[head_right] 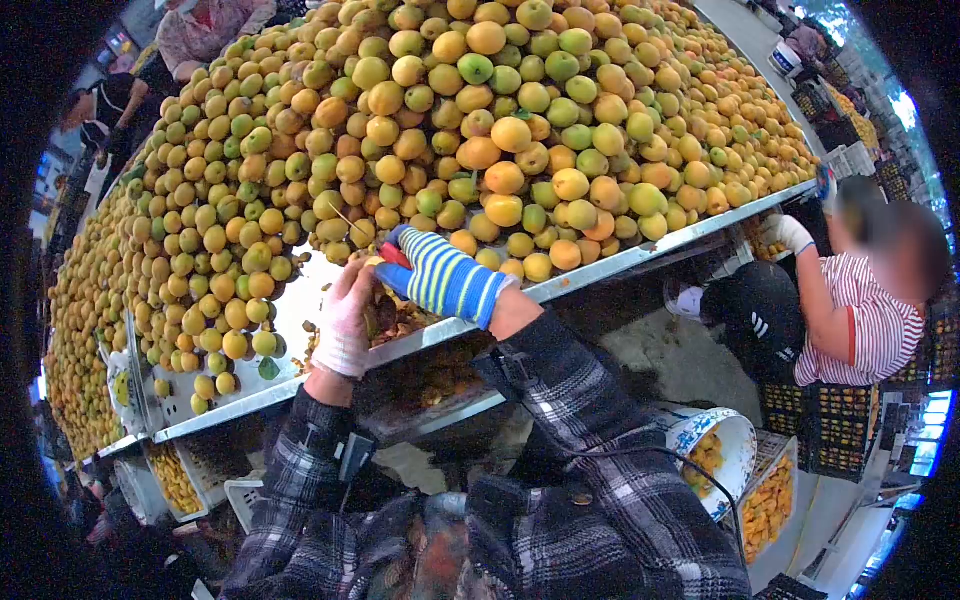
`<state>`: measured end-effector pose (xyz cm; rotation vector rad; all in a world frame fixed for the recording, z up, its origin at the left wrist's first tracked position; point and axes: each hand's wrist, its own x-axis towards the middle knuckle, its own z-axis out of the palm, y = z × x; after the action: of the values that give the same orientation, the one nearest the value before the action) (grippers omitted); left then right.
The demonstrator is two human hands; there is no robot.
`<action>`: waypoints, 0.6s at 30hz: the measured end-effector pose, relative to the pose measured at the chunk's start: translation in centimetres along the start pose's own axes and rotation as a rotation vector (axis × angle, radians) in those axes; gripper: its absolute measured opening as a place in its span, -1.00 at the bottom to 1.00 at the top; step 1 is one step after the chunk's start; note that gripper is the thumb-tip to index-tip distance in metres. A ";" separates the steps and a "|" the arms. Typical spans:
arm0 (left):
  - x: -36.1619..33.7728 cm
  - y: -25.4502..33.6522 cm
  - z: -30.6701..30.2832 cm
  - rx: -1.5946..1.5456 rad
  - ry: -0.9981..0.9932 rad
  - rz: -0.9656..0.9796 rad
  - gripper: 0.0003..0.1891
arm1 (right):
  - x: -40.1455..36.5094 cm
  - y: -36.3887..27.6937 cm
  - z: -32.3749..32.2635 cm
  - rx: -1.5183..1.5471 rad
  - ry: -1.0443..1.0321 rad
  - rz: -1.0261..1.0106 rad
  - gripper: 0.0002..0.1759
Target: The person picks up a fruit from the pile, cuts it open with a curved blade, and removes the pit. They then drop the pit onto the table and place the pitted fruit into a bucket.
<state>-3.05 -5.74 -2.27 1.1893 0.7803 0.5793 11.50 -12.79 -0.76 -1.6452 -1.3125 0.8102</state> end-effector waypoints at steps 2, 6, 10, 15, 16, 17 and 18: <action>-1.4 0.2 -0.6 -0.059 -0.058 -0.004 -0.70 | -0.1 -0.4 -0.3 0.060 0.006 0.003 -0.58; -6.3 -1.2 0.2 -0.308 -0.241 -0.342 -0.65 | 0.9 1.7 -1.1 0.044 0.119 -0.057 -0.74; -10.1 -8.8 -1.3 -0.839 -0.076 -0.956 -0.66 | 0.4 0.1 -2.7 0.250 0.249 0.104 -0.70; -9.8 -8.2 -1.9 -0.905 0.057 -0.742 -0.58 | 0.8 1.4 -4.0 0.073 0.450 0.123 -0.66; -9.9 -7.8 -1.9 -0.831 0.042 -0.762 -0.58 | 1.0 1.9 -4.1 0.074 0.456 0.118 -0.66; -10.0 -7.3 -1.8 -0.757 0.027 -0.783 -0.59 | 1.0 2.5 -4.3 0.034 0.471 0.120 -0.63; -10.0 -6.8 -1.7 -0.635 -0.012 -0.823 -0.60 | 1.0 3.1 -4.5 -0.007 0.486 0.125 -0.60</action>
<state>-10.61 -14.26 -6.87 0.2306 0.9010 0.1011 16.97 -13.04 -1.64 -1.8000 -0.8791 0.4333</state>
